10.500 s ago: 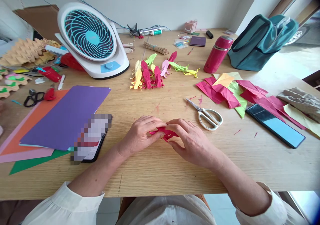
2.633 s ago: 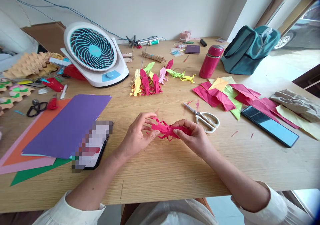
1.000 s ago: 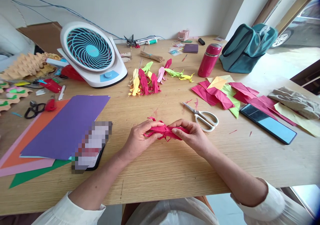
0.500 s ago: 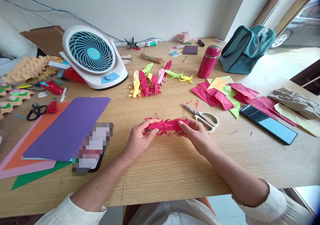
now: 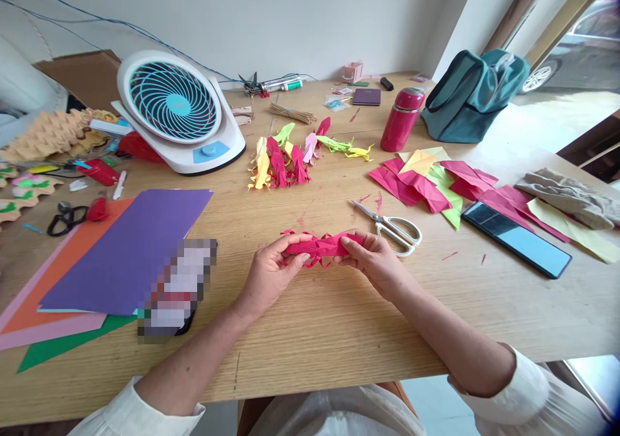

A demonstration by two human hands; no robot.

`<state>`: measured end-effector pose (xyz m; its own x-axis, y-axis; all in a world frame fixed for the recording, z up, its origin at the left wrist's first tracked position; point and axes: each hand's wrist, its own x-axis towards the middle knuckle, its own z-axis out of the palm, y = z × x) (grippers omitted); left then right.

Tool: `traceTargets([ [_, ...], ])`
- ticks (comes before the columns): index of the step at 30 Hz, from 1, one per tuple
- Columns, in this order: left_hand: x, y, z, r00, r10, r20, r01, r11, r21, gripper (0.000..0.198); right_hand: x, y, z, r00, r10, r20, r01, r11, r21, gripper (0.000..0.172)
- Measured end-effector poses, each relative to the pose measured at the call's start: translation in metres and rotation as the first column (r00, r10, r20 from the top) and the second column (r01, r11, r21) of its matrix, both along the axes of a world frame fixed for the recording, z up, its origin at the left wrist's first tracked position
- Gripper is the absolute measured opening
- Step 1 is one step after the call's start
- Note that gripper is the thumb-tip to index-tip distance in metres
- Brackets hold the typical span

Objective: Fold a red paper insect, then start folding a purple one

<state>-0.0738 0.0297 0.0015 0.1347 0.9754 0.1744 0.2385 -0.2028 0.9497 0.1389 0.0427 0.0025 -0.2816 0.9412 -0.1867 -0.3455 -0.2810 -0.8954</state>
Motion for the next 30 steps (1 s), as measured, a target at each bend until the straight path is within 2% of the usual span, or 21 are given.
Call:
traceTargets([
  [6,0.003,-0.001,0.000,0.999,0.041,0.030,-0.041,0.999,-0.008,0.033,0.000,-0.001,0.001,0.996,-0.028,-0.088,0.020,0.996,-0.086,0.036],
  [11,0.006,-0.004,-0.001,0.999,0.034,0.037,-0.033,0.998,-0.047,0.038,0.000,0.000,-0.001,0.992,0.052,-0.115,-0.061,0.995,-0.073,0.035],
  [17,0.009,-0.008,-0.003,0.998,0.058,0.031,-0.057,0.997,-0.047,0.043,-0.002,0.002,-0.005,0.978,-0.017,-0.207,-0.010,0.992,-0.129,0.032],
  [22,0.014,-0.014,-0.001,0.997,0.005,0.081,0.004,0.994,-0.109,0.051,-0.002,0.003,-0.007,0.978,-0.056,-0.201,0.027,0.989,-0.143,0.032],
  [26,0.016,-0.018,0.000,0.991,-0.029,0.127,0.049,0.986,-0.157,0.059,-0.002,0.004,-0.007,0.977,-0.065,-0.201,0.033,0.987,-0.158,0.038],
  [30,0.020,-0.022,0.000,0.982,-0.109,0.156,0.138,0.972,-0.188,0.066,-0.003,0.004,-0.010,0.995,-0.078,-0.059,0.070,0.990,-0.126,0.041],
])
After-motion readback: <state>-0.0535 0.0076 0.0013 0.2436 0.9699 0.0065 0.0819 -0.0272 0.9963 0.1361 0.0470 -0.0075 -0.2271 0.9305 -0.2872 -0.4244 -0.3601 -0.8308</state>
